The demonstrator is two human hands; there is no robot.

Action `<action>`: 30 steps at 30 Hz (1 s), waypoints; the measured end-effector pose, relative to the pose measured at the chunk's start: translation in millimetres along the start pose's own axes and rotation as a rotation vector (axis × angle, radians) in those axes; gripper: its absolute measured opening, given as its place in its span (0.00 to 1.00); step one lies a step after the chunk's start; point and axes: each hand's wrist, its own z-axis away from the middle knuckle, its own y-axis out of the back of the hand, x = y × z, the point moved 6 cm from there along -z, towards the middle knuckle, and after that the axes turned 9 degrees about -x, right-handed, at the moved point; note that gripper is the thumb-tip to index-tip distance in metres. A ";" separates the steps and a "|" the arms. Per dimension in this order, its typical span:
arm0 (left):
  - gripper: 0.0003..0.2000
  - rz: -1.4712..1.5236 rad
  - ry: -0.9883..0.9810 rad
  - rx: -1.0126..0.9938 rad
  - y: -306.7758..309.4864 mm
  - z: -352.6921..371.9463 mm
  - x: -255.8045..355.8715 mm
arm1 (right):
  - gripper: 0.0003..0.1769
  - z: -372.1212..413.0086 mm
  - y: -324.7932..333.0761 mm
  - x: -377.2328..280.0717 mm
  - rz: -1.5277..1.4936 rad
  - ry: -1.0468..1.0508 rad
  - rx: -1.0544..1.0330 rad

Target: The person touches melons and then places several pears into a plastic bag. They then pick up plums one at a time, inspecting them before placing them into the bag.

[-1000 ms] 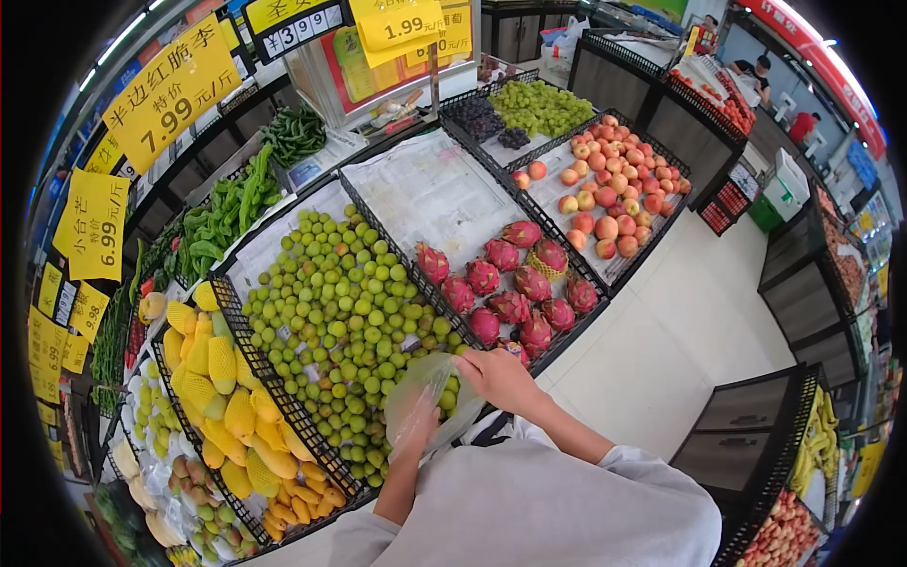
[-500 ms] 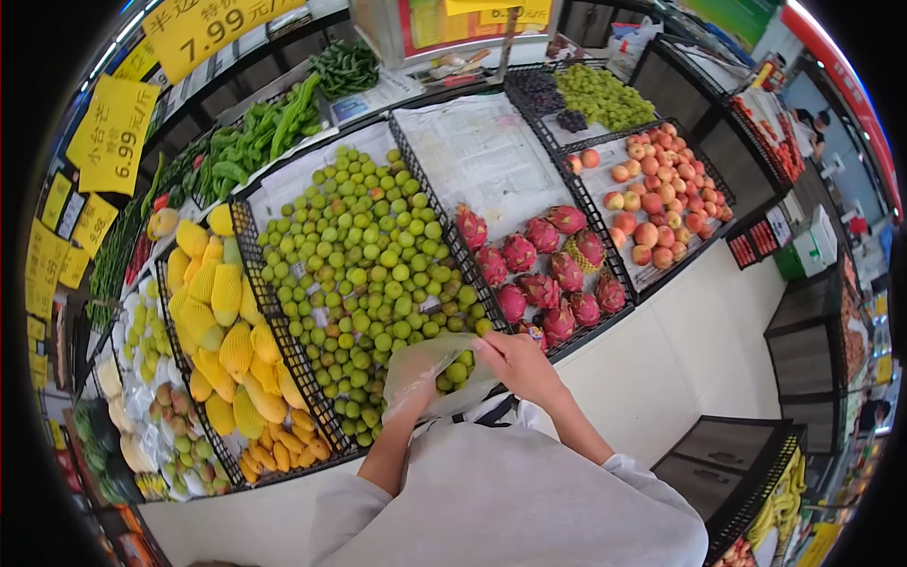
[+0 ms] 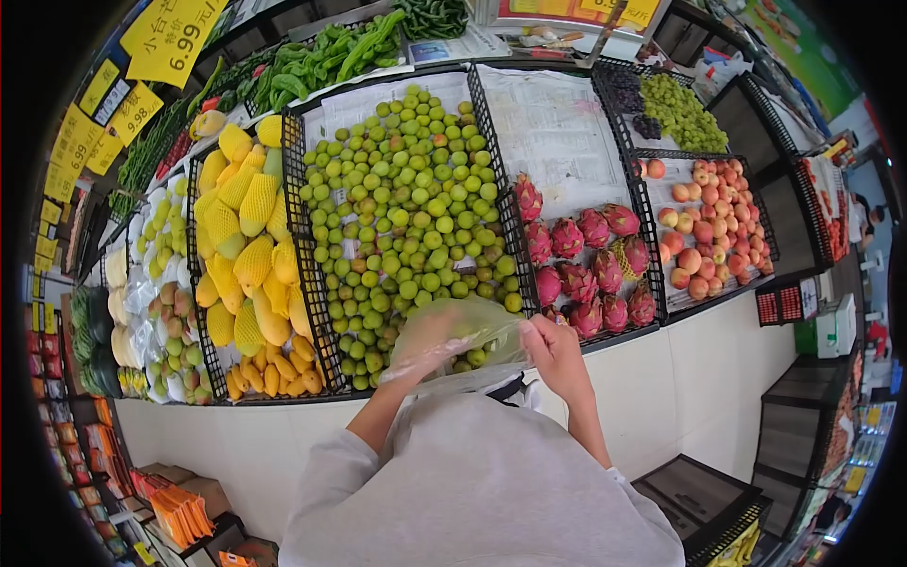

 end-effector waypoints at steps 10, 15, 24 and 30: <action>0.23 1.402 -0.344 0.214 94.7 42.7 82.8 | 0.20 -13.1 2.4 3.9 -0.007 0.016 -0.033; 0.25 1.316 -0.417 0.390 116.9 48.6 77.2 | 0.20 -15.4 2.0 2.5 -0.018 -0.005 -0.053; 0.15 1.366 -0.373 0.571 105.1 49.1 35.2 | 0.21 -18.6 9.3 7.7 -0.014 -0.039 -0.019; 0.20 1.340 -0.117 0.743 105.9 49.0 -14.4 | 0.18 -23.1 10.3 5.0 0.044 0.003 0.042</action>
